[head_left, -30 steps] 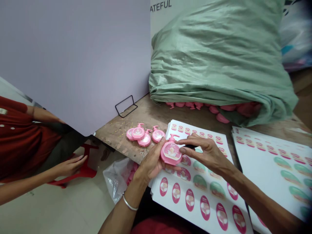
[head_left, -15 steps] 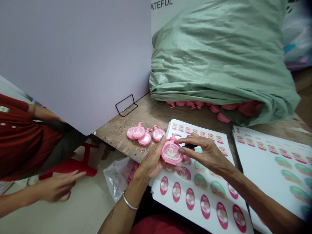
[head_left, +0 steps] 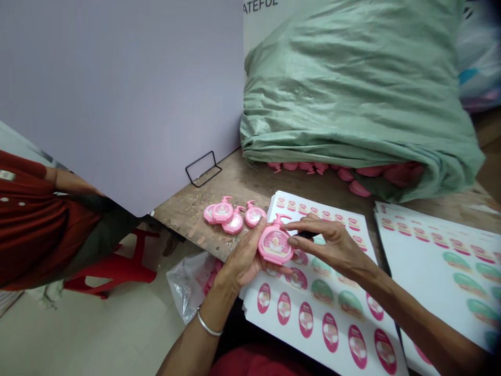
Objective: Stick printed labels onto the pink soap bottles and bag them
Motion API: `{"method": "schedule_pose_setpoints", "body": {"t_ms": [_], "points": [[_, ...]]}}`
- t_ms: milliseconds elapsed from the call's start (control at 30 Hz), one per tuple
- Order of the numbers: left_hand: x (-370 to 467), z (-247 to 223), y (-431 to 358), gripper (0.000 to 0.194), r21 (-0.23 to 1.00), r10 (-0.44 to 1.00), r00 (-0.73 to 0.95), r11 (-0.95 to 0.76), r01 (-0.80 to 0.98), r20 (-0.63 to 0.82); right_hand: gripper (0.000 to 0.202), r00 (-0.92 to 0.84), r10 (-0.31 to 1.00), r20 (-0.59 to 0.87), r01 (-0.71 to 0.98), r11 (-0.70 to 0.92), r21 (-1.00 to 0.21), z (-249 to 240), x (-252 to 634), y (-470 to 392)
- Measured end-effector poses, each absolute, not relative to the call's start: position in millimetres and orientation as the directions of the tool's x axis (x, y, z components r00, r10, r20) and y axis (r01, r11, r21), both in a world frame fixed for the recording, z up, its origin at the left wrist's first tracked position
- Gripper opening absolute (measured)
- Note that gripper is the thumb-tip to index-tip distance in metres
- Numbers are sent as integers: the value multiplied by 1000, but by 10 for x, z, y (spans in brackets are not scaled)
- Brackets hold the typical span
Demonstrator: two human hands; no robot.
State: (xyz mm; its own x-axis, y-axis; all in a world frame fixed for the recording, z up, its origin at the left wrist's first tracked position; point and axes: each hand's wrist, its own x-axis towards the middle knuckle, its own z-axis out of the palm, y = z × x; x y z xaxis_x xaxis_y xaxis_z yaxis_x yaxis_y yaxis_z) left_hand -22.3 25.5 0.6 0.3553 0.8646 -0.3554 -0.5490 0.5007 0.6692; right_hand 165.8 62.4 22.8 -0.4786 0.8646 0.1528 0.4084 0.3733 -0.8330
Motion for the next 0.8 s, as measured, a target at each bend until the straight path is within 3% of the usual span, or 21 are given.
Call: {"method": "schedule_pose_setpoints", "body": {"t_ms": [467, 800], "points": [[-220, 32, 247, 55, 683, 879, 316, 476, -554, -356, 28, -469, 865, 181, 403, 392, -827, 252, 1651, 621], [-237, 68, 262, 57, 638, 860, 376, 508, -578, -344, 29, -463, 867, 182, 406, 390, -826, 280, 1645, 615]]}}
